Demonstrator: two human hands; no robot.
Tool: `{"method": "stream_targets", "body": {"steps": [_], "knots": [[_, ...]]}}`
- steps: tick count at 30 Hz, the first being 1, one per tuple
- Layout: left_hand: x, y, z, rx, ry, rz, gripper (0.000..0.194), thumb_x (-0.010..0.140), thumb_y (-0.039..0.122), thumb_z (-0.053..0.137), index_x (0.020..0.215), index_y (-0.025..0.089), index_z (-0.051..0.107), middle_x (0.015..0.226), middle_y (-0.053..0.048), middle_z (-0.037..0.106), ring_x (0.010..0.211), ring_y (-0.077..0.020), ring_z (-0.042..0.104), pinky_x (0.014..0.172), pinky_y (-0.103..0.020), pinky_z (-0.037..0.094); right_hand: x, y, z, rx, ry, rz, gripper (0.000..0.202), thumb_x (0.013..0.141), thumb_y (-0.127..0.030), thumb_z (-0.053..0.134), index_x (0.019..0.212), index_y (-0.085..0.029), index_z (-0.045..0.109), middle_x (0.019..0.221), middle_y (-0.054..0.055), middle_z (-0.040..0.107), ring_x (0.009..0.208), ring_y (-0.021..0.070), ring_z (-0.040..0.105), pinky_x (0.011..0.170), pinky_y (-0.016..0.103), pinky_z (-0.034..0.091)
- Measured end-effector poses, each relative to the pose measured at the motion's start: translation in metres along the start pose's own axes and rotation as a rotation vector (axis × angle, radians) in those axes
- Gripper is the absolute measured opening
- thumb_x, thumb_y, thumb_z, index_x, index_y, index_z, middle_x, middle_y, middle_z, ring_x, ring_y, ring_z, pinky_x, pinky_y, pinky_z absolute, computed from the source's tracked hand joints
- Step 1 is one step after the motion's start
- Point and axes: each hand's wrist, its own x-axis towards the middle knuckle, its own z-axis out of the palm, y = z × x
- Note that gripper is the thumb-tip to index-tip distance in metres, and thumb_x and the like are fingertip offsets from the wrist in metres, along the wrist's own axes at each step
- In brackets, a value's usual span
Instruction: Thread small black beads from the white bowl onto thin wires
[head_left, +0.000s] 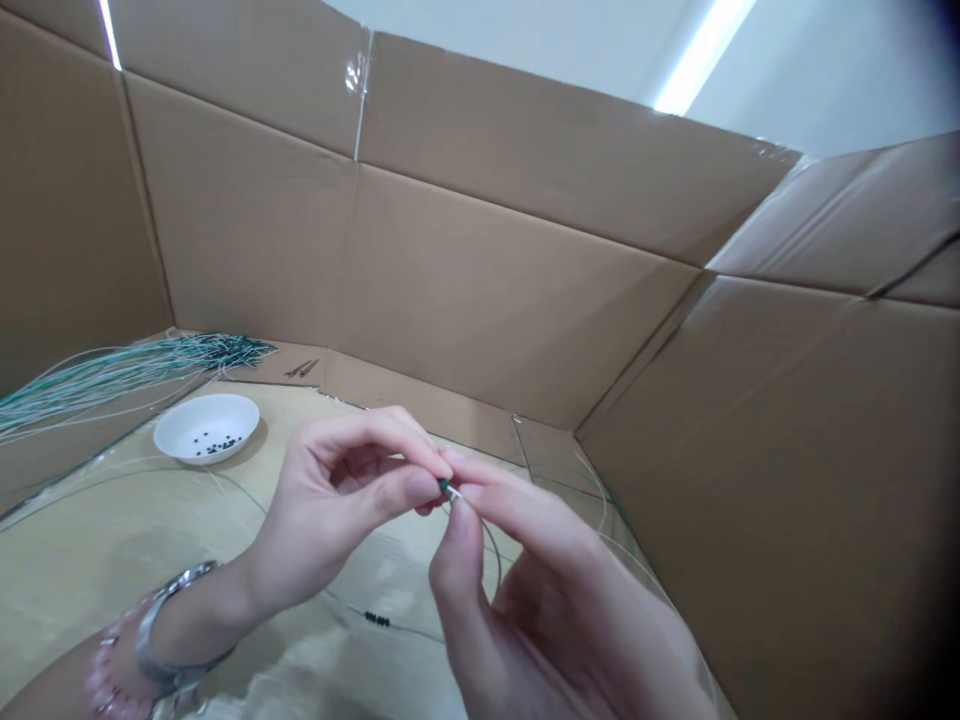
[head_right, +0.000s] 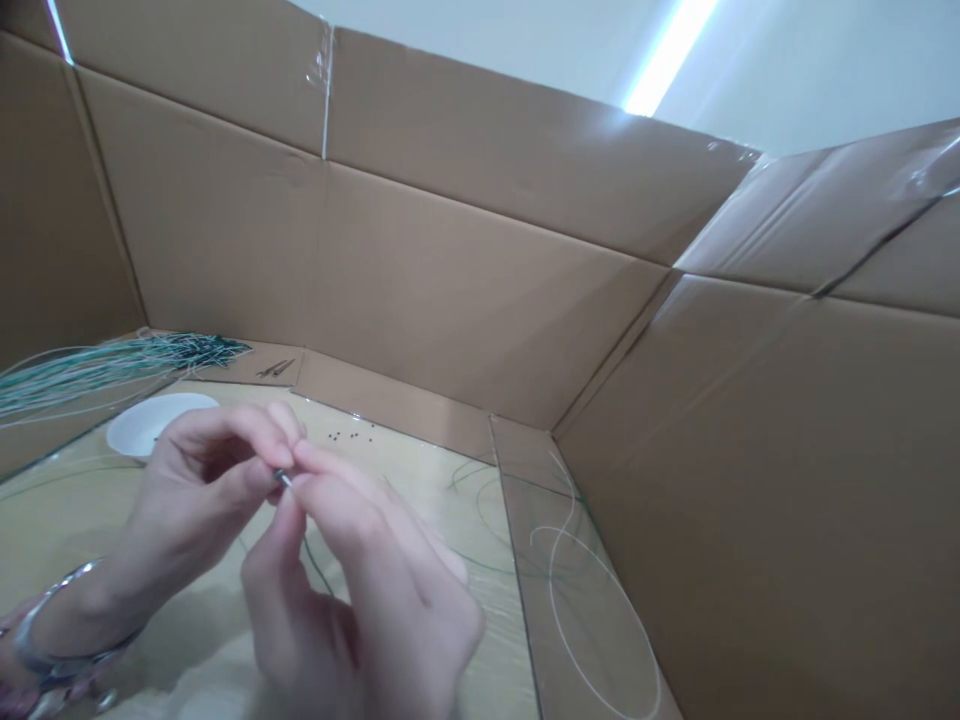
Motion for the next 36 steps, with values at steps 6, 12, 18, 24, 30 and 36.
{"method": "stream_targets", "body": {"steps": [6, 12, 18, 24, 30, 36], "knots": [[0.000, 0.004, 0.000, 0.216, 0.035, 0.165, 0.011, 0.077, 0.009, 0.070, 0.080, 0.020, 0.072, 0.074, 0.000, 0.069, 0.068, -0.0079, 0.063, 0.061, -0.015, 0.053, -0.003, -0.001, 0.005, -0.002, 0.028, 0.023, 0.028, 0.069, 0.001, 0.061, 0.087, -0.021, 0.065, 0.077, 0.000, 0.074, 0.067, 0.0138, 0.072, 0.061, 0.016, 0.061], [0.000, 0.006, -0.002, 0.289, 0.037, 0.205, 0.012, 0.077, 0.009, 0.069, 0.081, 0.020, 0.072, 0.075, 0.000, 0.070, 0.068, -0.0091, 0.064, 0.061, -0.017, 0.054, -0.008, -0.001, 0.014, 0.067, 0.186, 0.027, 0.023, 0.072, 0.004, 0.058, 0.081, -0.015, 0.066, 0.078, 0.001, 0.072, 0.067, 0.0093, 0.070, 0.063, 0.013, 0.058], [-0.001, 0.004, -0.002, 0.286, 0.055, 0.232, 0.012, 0.077, 0.009, 0.069, 0.081, 0.020, 0.072, 0.074, 0.000, 0.070, 0.068, -0.0091, 0.064, 0.061, -0.017, 0.053, -0.009, -0.001, 0.018, 0.156, 0.206, 0.079, 0.023, 0.072, 0.006, 0.059, 0.079, -0.014, 0.067, 0.078, 0.002, 0.073, 0.068, 0.0120, 0.071, 0.059, 0.018, 0.059], [0.000, 0.006, -0.003, 0.253, 0.042, 0.144, 0.013, 0.078, 0.008, 0.068, 0.081, 0.021, 0.072, 0.073, 0.000, 0.068, 0.067, -0.0079, 0.062, 0.059, -0.015, 0.052, -0.006, 0.000, 0.018, 0.156, 0.210, 0.041, 0.024, 0.070, 0.006, 0.058, 0.080, -0.014, 0.068, 0.076, 0.002, 0.073, 0.067, 0.0122, 0.071, 0.060, 0.018, 0.059], [-0.001, 0.007, -0.002, 0.253, 0.049, 0.123, 0.012, 0.078, 0.009, 0.068, 0.079, 0.020, 0.071, 0.073, -0.002, 0.069, 0.066, -0.0103, 0.062, 0.059, -0.018, 0.053, -0.008, 0.002, 0.019, 0.163, 0.231, 0.067, 0.025, 0.069, 0.004, 0.060, 0.080, -0.017, 0.069, 0.075, 0.002, 0.073, 0.066, 0.0136, 0.071, 0.059, 0.019, 0.060], [-0.001, 0.006, -0.001, 0.284, 0.050, 0.173, 0.015, 0.077, 0.007, 0.068, 0.080, 0.021, 0.071, 0.075, 0.001, 0.069, 0.069, -0.0078, 0.063, 0.060, -0.015, 0.052, -0.008, 0.002, 0.016, 0.206, 0.192, 0.126, 0.023, 0.068, 0.004, 0.061, 0.078, -0.016, 0.068, 0.077, 0.002, 0.074, 0.066, 0.0132, 0.071, 0.061, 0.019, 0.061]]}}
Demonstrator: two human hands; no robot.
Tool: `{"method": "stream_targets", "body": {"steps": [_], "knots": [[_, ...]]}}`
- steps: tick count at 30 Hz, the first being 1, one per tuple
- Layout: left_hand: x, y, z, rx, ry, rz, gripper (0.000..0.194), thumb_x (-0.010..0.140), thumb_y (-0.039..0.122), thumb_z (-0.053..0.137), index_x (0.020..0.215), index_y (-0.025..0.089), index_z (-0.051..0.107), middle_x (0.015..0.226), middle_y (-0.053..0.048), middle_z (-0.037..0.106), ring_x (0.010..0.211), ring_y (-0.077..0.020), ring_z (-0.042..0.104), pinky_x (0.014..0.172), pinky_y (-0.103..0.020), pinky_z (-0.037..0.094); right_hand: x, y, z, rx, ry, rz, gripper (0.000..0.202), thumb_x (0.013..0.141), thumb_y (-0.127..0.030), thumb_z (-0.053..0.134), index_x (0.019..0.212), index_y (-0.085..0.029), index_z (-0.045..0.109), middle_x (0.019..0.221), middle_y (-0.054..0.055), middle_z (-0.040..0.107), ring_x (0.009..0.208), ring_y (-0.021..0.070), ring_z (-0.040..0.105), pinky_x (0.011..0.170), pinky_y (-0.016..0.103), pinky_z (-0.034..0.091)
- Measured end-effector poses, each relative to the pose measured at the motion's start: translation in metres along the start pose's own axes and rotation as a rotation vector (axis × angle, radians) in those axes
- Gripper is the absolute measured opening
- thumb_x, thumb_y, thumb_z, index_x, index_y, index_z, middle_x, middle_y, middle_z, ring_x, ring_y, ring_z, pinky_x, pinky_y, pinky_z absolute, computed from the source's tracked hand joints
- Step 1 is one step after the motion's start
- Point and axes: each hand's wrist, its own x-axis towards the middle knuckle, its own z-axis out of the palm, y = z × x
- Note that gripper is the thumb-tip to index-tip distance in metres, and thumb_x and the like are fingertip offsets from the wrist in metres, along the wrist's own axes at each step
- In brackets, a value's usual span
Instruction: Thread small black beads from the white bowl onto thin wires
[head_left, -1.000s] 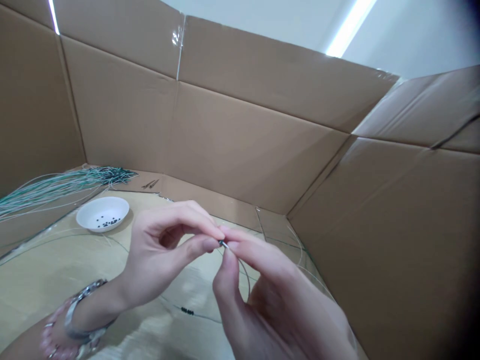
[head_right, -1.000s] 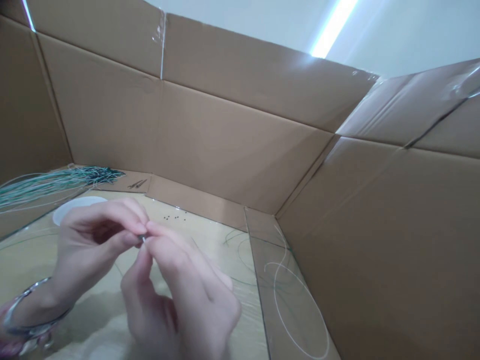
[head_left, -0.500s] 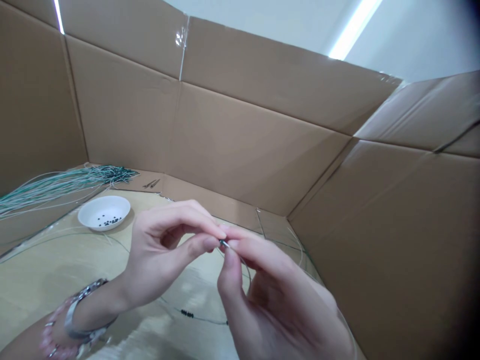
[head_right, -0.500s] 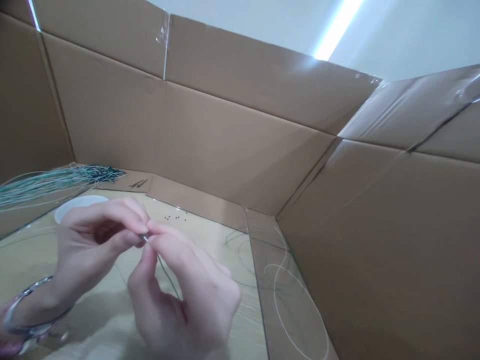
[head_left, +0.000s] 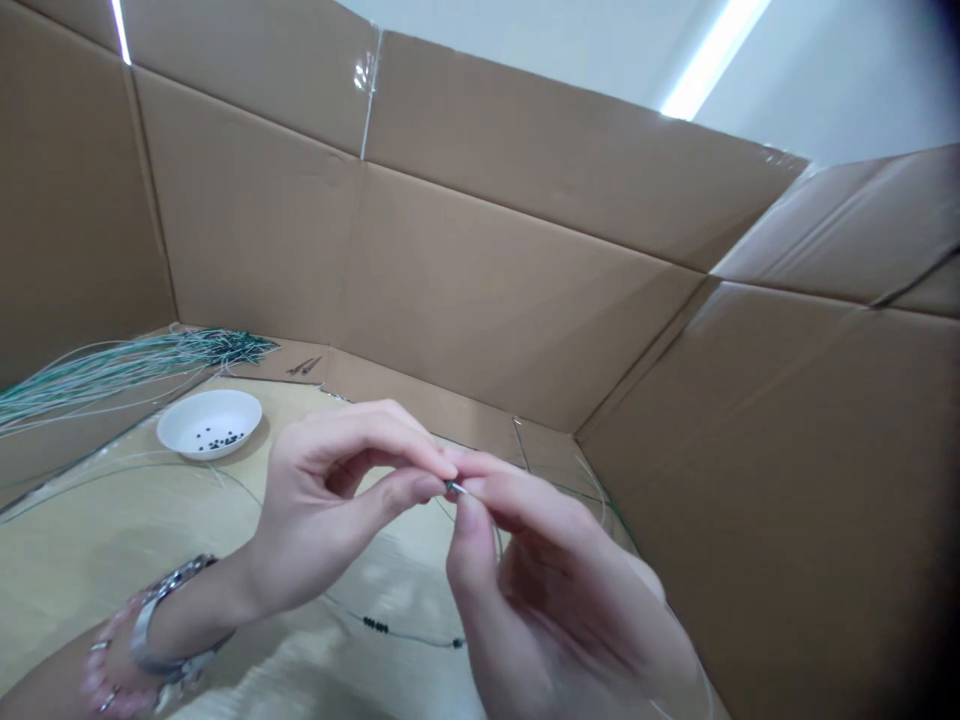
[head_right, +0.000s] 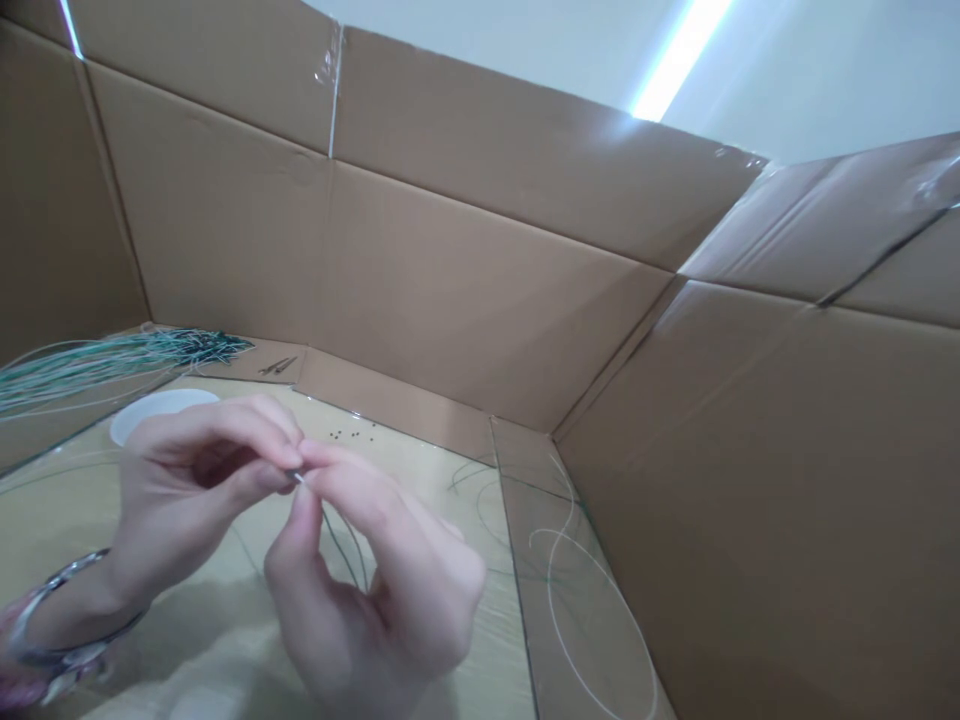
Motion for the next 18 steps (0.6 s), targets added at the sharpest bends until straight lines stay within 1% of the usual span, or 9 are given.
{"method": "stream_targets", "body": {"steps": [4, 8, 10, 13, 18], "knots": [[0.0000, -0.0007, -0.0011, 0.064, -0.013, 0.051, 0.017, 0.077, 0.004, 0.068, 0.082, 0.020, 0.070, 0.077, 0.001, 0.070, 0.069, -0.0071, 0.062, 0.061, -0.015, 0.051, 0.0009, 0.0005, -0.0014, -0.008, -0.026, -0.010, 0.022, 0.068, 0.004, 0.061, 0.078, -0.014, 0.067, 0.078, 0.003, 0.074, 0.068, 0.0134, 0.071, 0.061, 0.018, 0.060], [0.0000, -0.0001, -0.0016, 0.120, -0.031, 0.084, 0.017, 0.077, 0.004, 0.068, 0.082, 0.020, 0.070, 0.076, 0.000, 0.070, 0.069, -0.0088, 0.063, 0.060, -0.018, 0.051, -0.0004, 0.0010, -0.0018, -0.041, -0.030, -0.018, 0.023, 0.069, 0.003, 0.061, 0.080, -0.016, 0.068, 0.079, 0.002, 0.073, 0.066, 0.0132, 0.071, 0.059, 0.019, 0.060], [-0.0003, 0.0006, -0.0012, 0.132, -0.036, 0.083, 0.017, 0.077, 0.004, 0.067, 0.082, 0.020, 0.070, 0.076, 0.000, 0.070, 0.069, -0.0093, 0.063, 0.061, -0.019, 0.051, -0.0013, 0.0007, -0.0014, -0.051, -0.019, -0.019, 0.024, 0.069, 0.003, 0.061, 0.081, -0.017, 0.068, 0.079, 0.002, 0.073, 0.066, 0.0133, 0.070, 0.059, 0.019, 0.060], [-0.0010, 0.0007, -0.0001, 0.113, -0.035, 0.074, 0.017, 0.077, 0.004, 0.067, 0.082, 0.020, 0.069, 0.077, 0.000, 0.070, 0.069, -0.0083, 0.062, 0.061, -0.017, 0.051, -0.0018, 0.0002, -0.0005, -0.059, -0.001, -0.041, 0.025, 0.069, 0.003, 0.061, 0.083, -0.017, 0.069, 0.078, 0.002, 0.073, 0.065, 0.0135, 0.070, 0.058, 0.020, 0.060], [-0.0022, -0.0013, 0.0024, 0.060, 0.016, 0.040, 0.015, 0.077, 0.006, 0.068, 0.081, 0.020, 0.070, 0.075, 0.000, 0.068, 0.068, -0.0084, 0.062, 0.059, -0.016, 0.051, -0.0011, -0.0006, 0.0010, -0.085, 0.005, -0.034, 0.025, 0.070, 0.003, 0.060, 0.081, -0.018, 0.068, 0.076, 0.001, 0.072, 0.065, 0.0134, 0.070, 0.058, 0.021, 0.059]]}}
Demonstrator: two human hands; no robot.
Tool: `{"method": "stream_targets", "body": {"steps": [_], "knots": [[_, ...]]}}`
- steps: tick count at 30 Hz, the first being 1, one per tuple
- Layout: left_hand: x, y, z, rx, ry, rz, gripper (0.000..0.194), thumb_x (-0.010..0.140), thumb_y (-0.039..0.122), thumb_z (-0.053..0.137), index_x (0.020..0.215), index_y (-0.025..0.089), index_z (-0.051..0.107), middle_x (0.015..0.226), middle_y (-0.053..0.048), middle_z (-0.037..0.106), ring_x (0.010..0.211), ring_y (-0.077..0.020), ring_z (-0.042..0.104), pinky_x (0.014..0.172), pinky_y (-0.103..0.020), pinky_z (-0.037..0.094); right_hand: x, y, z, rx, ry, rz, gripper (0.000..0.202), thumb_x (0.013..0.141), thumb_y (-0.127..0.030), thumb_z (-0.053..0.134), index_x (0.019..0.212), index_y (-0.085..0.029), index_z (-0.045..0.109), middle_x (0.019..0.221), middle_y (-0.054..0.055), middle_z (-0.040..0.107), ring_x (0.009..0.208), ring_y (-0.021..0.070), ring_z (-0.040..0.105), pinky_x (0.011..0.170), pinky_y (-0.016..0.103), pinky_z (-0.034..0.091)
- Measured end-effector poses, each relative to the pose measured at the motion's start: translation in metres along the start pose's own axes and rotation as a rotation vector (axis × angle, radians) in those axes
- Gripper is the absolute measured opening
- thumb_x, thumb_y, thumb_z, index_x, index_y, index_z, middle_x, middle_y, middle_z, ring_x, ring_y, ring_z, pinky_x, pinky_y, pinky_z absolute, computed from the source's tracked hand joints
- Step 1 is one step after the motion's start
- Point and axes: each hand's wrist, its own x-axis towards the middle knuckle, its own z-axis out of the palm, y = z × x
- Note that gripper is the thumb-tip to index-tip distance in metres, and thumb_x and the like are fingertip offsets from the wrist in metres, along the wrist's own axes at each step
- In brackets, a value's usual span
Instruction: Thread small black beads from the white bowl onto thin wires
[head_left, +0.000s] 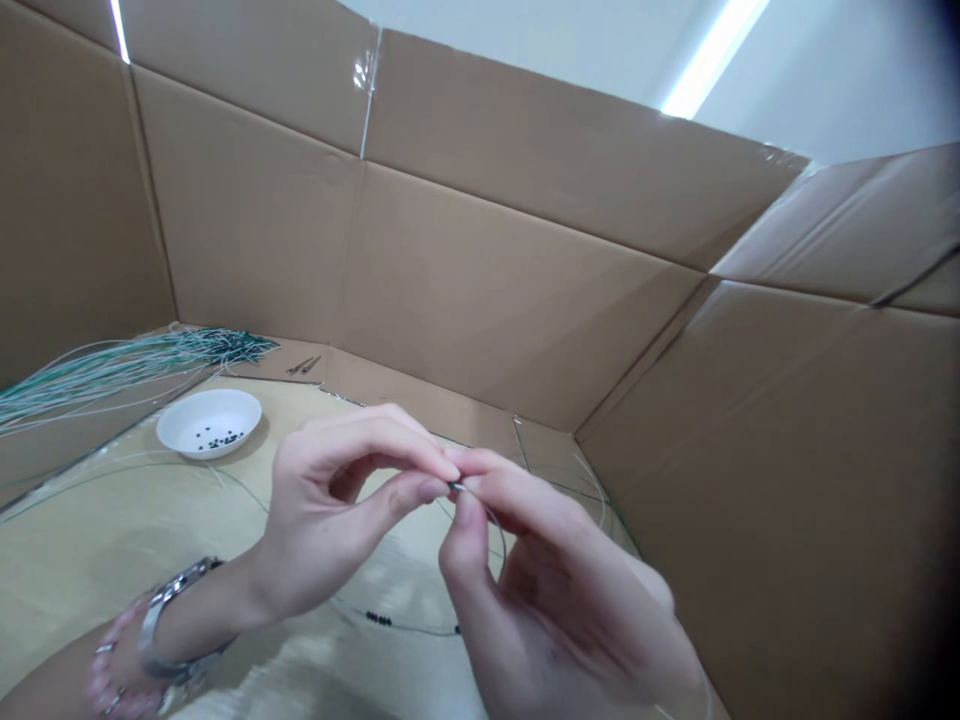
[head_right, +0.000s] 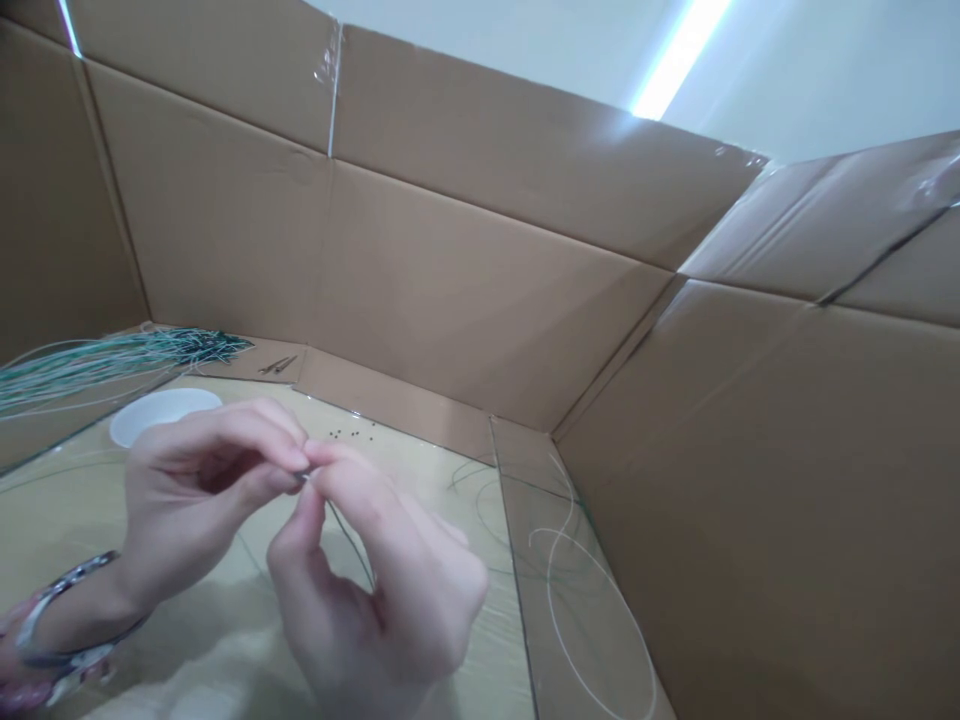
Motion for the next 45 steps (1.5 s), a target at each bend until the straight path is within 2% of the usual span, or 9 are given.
{"method": "stream_targets", "body": {"steps": [9, 19, 27, 32, 35, 37, 40, 42, 45], "knots": [[-0.001, 0.001, 0.005, -0.054, 0.072, -0.018, 0.011, 0.078, 0.009, 0.068, 0.078, 0.019, 0.069, 0.073, 0.000, 0.068, 0.069, -0.0086, 0.063, 0.060, -0.015, 0.052, 0.001, -0.001, 0.009, 0.011, 0.083, -0.038, 0.023, 0.069, 0.004, 0.060, 0.075, -0.016, 0.068, 0.070, 0.000, 0.070, 0.061, 0.0118, 0.070, 0.055, 0.017, 0.059], [-0.001, -0.001, -0.001, 0.135, 0.004, 0.122, 0.019, 0.077, 0.002, 0.065, 0.085, 0.019, 0.067, 0.078, 0.000, 0.069, 0.070, -0.0086, 0.062, 0.063, -0.018, 0.050, -0.001, 0.002, 0.009, -0.052, 0.096, -0.060, 0.024, 0.072, 0.003, 0.058, 0.076, -0.019, 0.068, 0.068, -0.001, 0.069, 0.056, 0.0103, 0.067, 0.052, 0.018, 0.058], [0.000, -0.004, -0.004, 0.230, -0.049, 0.164, 0.021, 0.077, 0.000, 0.064, 0.085, 0.019, 0.066, 0.077, 0.001, 0.068, 0.071, -0.0083, 0.062, 0.063, -0.018, 0.050, 0.001, 0.004, 0.003, -0.093, 0.008, -0.067, 0.020, 0.071, 0.002, 0.059, 0.077, -0.016, 0.067, 0.070, 0.001, 0.069, 0.057, 0.0097, 0.067, 0.055, 0.017, 0.057], [0.000, -0.002, 0.002, 0.096, -0.004, 0.068, 0.016, 0.078, 0.003, 0.065, 0.082, 0.019, 0.067, 0.076, 0.001, 0.068, 0.069, -0.0069, 0.062, 0.063, -0.015, 0.051, 0.001, 0.006, 0.000, 0.001, 0.003, -0.004, 0.021, 0.069, 0.002, 0.060, 0.076, -0.017, 0.066, 0.073, 0.001, 0.071, 0.059, 0.0112, 0.068, 0.052, 0.017, 0.056], [-0.001, -0.004, 0.004, -0.068, 0.004, -0.085, 0.011, 0.080, 0.009, 0.066, 0.080, 0.020, 0.067, 0.074, 0.001, 0.066, 0.068, -0.0073, 0.061, 0.061, -0.015, 0.051, 0.003, 0.008, -0.005, 0.090, -0.023, 0.079, 0.020, 0.074, 0.000, 0.059, 0.084, -0.016, 0.064, 0.080, 0.003, 0.072, 0.067, 0.0132, 0.070, 0.058, 0.020, 0.059], [0.000, -0.005, 0.001, -0.161, -0.008, -0.185, 0.008, 0.081, 0.013, 0.066, 0.079, 0.020, 0.067, 0.071, 0.001, 0.065, 0.065, -0.0072, 0.061, 0.058, -0.015, 0.051, 0.006, 0.010, -0.010, 0.126, -0.005, 0.154, 0.015, 0.081, -0.005, 0.055, 0.087, -0.018, 0.060, 0.077, 0.002, 0.069, 0.066, 0.0127, 0.068, 0.056, 0.022, 0.059], [0.004, -0.005, -0.009, -0.218, -0.063, -0.278, 0.005, 0.082, 0.017, 0.066, 0.078, 0.020, 0.066, 0.069, 0.002, 0.065, 0.061, -0.0064, 0.060, 0.057, -0.014, 0.051, 0.011, 0.013, -0.016, 0.159, 0.073, 0.323, 0.011, 0.088, -0.012, 0.048, 0.080, -0.021, 0.051, 0.062, -0.005, 0.052, 0.046, 0.0062, 0.050, 0.038, 0.017, 0.044], [0.008, -0.003, -0.016, -0.195, -0.107, -0.316, 0.005, 0.081, 0.018, 0.067, 0.077, 0.019, 0.067, 0.068, 0.002, 0.065, 0.060, -0.0057, 0.059, 0.058, -0.012, 0.051, 0.014, 0.015, -0.020, 0.169, 0.103, 0.397, 0.015, 0.088, -0.011, 0.046, 0.077, -0.021, 0.046, 0.055, -0.008, 0.038, 0.040, 0.0042, 0.037, 0.034, 0.015, 0.030], [0.012, 0.000, -0.025, -0.124, -0.137, -0.322, 0.005, 0.080, 0.018, 0.068, 0.076, 0.020, 0.067, 0.067, 0.003, 0.063, 0.061, -0.0045, 0.058, 0.058, -0.010, 0.050, 0.012, 0.017, -0.025, 0.081, 0.150, 0.314, 0.015, 0.086, -0.009, 0.047, 0.075, -0.019, 0.049, 0.054, -0.008, 0.034, 0.041, 0.0038, 0.033, 0.036, 0.017, 0.025]]}}
